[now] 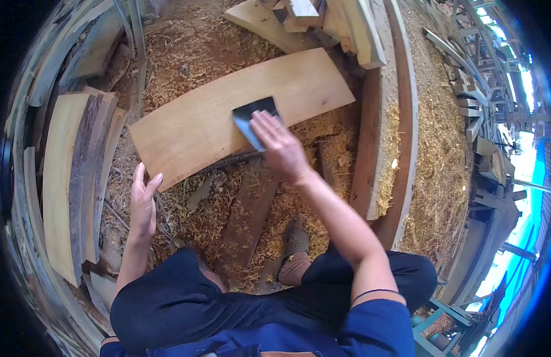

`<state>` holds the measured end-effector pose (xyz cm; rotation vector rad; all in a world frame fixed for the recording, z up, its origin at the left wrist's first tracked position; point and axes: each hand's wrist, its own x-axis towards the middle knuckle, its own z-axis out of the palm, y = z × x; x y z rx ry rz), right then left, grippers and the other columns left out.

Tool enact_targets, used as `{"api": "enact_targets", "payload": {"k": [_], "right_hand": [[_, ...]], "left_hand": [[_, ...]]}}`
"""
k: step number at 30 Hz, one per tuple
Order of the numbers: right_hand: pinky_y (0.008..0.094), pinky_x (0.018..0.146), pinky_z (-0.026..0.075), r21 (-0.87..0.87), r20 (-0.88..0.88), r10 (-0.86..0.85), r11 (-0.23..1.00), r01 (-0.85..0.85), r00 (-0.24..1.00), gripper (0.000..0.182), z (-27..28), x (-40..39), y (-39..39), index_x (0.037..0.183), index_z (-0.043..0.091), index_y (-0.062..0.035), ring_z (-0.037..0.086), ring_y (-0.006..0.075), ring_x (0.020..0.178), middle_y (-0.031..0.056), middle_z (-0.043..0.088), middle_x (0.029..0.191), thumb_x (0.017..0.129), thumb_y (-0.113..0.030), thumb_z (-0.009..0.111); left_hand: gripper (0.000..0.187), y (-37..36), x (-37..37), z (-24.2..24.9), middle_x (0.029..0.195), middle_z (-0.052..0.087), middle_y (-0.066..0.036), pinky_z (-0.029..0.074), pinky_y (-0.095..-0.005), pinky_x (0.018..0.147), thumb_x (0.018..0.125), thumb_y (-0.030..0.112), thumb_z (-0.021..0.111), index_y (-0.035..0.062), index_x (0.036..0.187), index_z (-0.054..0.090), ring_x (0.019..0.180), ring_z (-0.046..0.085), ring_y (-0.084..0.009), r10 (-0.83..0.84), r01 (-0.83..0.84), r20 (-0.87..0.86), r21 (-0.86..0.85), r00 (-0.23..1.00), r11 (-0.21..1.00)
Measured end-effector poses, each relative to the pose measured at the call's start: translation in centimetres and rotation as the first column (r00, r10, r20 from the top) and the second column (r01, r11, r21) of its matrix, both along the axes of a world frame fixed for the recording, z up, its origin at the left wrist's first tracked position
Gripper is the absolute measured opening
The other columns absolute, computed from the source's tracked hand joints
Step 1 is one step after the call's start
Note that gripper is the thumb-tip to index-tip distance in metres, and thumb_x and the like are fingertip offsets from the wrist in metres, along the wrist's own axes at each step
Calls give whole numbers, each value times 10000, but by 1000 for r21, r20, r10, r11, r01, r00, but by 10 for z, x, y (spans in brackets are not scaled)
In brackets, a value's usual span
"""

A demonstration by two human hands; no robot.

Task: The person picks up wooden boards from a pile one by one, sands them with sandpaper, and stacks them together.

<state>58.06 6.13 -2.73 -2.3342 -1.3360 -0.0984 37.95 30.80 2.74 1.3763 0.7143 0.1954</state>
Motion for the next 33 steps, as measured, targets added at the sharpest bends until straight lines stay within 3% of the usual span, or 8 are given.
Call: {"api": "enact_targets", "payload": {"k": [2, 7, 10, 17, 22, 27, 28, 33], "right_hand": [[382, 1075, 322, -137, 266, -110, 979, 151, 958, 479, -12, 47, -26, 1293, 467, -12, 440, 323, 1241, 186, 464, 1329, 817, 39, 438], [392, 1096, 272, 46, 142, -703, 708, 704, 697, 403, -25, 126, -49, 1266, 461, 54, 425, 331, 1247, 218, 451, 1326, 895, -96, 417], [419, 1069, 309, -247, 445, -276, 876, 414, 852, 396, -9, 64, 22, 1200, 489, 78, 453, 349, 1210, 249, 458, 1299, 836, -78, 473], [395, 1047, 363, 134, 48, 363, 921, -367, 930, 409, 6, -49, 102, 1208, 515, 5, 453, 298, 1228, 182, 493, 1284, 799, -8, 500], [378, 1034, 374, -93, 312, -192, 968, 231, 931, 418, -9, 101, 17, 1189, 502, 55, 482, 360, 1176, 239, 506, 1247, 773, 20, 480], [377, 1075, 315, 143, 136, -576, 816, 560, 806, 404, -22, 112, -4, 1168, 509, 77, 454, 374, 1192, 276, 494, 1232, 796, -79, 485], [387, 1079, 309, -115, 378, -337, 907, 405, 862, 404, -3, 80, 18, 1155, 513, 81, 459, 377, 1186, 273, 503, 1216, 772, -48, 507], [415, 1065, 340, 40, 66, 233, 971, -236, 970, 475, 1, -44, 82, 1249, 465, 59, 458, 341, 1218, 221, 466, 1309, 776, 53, 498]], "left_hand": [[590, 4, -4, 2, 1294, 428, -89, 239, -320, 1059, 854, 148, 568, -16, 1359, 312, 1222, 376, -175, -58, 58, -20, 5, 998, 998], [669, 2, -7, -2, 1330, 379, -109, 278, -340, 1039, 826, 176, 591, -6, 1386, 273, 1228, 374, -206, -75, 79, -37, 141, 997, 987], [677, 5, -2, 2, 1346, 264, -105, 310, -351, 1037, 828, 135, 598, -16, 1385, 243, 1235, 357, -207, -105, 110, -70, 65, 992, 992], [680, 8, -3, 2, 1340, 279, -96, 300, -343, 1042, 824, 150, 601, -6, 1385, 250, 1237, 351, -189, -114, 114, 5, -62, 994, 992], [716, 3, -4, 10, 1382, 333, -131, 218, -331, 1077, 824, 200, 588, -33, 1400, 230, 1292, 308, -204, -105, 109, -76, 47, 992, 993], [723, 2, 1, 15, 1391, 288, -117, 212, -326, 1080, 818, 220, 593, -31, 1397, 241, 1304, 288, -205, -116, 123, -89, 71, 989, 990], [723, 3, 1, 13, 1391, 288, -117, 212, -326, 1080, 818, 220, 593, -31, 1397, 241, 1304, 288, -205, -114, 119, -82, 69, 990, 990], [694, 7, -1, 8, 1330, 273, -88, 307, -343, 1036, 834, 157, 603, -8, 1388, 218, 1228, 357, -197, -140, 140, -21, 11, 990, 990]]}}
